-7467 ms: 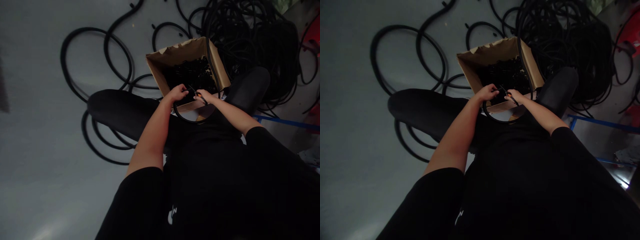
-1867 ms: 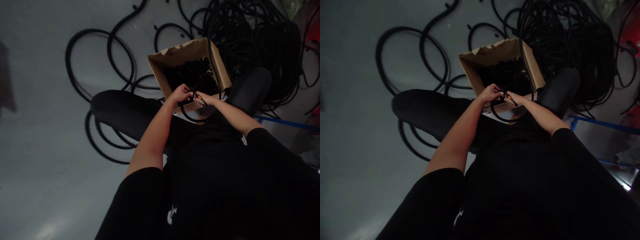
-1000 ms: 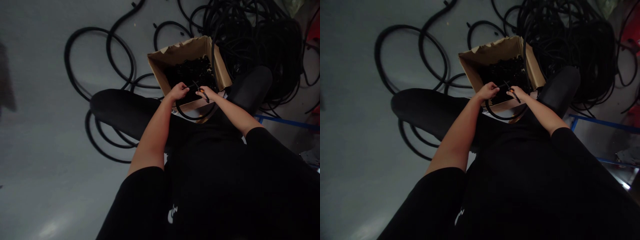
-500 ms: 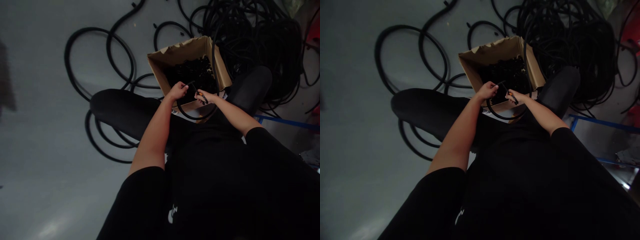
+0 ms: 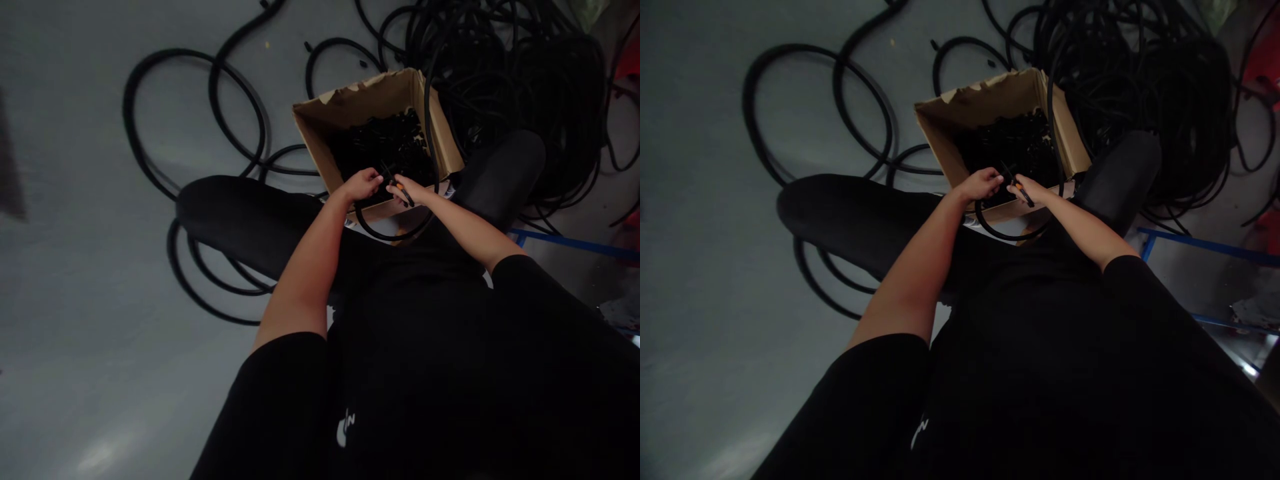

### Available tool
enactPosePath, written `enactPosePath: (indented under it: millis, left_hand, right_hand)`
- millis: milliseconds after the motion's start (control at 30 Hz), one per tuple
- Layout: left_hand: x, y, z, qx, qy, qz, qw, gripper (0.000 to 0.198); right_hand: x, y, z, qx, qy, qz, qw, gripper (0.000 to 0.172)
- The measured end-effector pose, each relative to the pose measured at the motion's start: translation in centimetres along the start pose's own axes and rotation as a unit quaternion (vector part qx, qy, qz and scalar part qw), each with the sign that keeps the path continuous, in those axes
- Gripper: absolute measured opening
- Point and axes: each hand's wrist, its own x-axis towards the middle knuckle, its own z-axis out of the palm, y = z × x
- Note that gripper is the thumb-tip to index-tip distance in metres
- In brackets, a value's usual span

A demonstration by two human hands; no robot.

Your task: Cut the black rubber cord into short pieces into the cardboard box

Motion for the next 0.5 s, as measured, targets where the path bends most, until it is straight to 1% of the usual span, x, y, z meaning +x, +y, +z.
enactPosePath:
  millis: [100, 300, 400, 500]
  left_hand:
    - [0.2, -0.2, -0.2, 0.03, 0.026, 0.014, 0.999, 0.027]
    - [1.2, -1.1, -0.3, 0.092, 0.063, 0.02, 0.994, 0.018]
    - [1.6, -1.5, -0.2, 0.117, 0.075, 0.022, 0.99, 0.017]
    - [1.6, -1.5, -0.3, 0.123, 0.072, 0.044, 0.989, 0.02]
  right_hand:
    - [-0.3, -0.2, 0.1, -0.069, 0.038, 0.025, 0.997, 0.031]
    - [-0.7, -0.6, -0.3, -0.143, 0.069, 0.004, 0.987, 0.032]
    - [-0.9, -0.8, -0.3, -0.15, 0.075, 0.01, 0.986, 0.031]
    - [-1.4, -1.2, -0.3, -0.114, 0.063, 0.023, 0.991, 0.031]
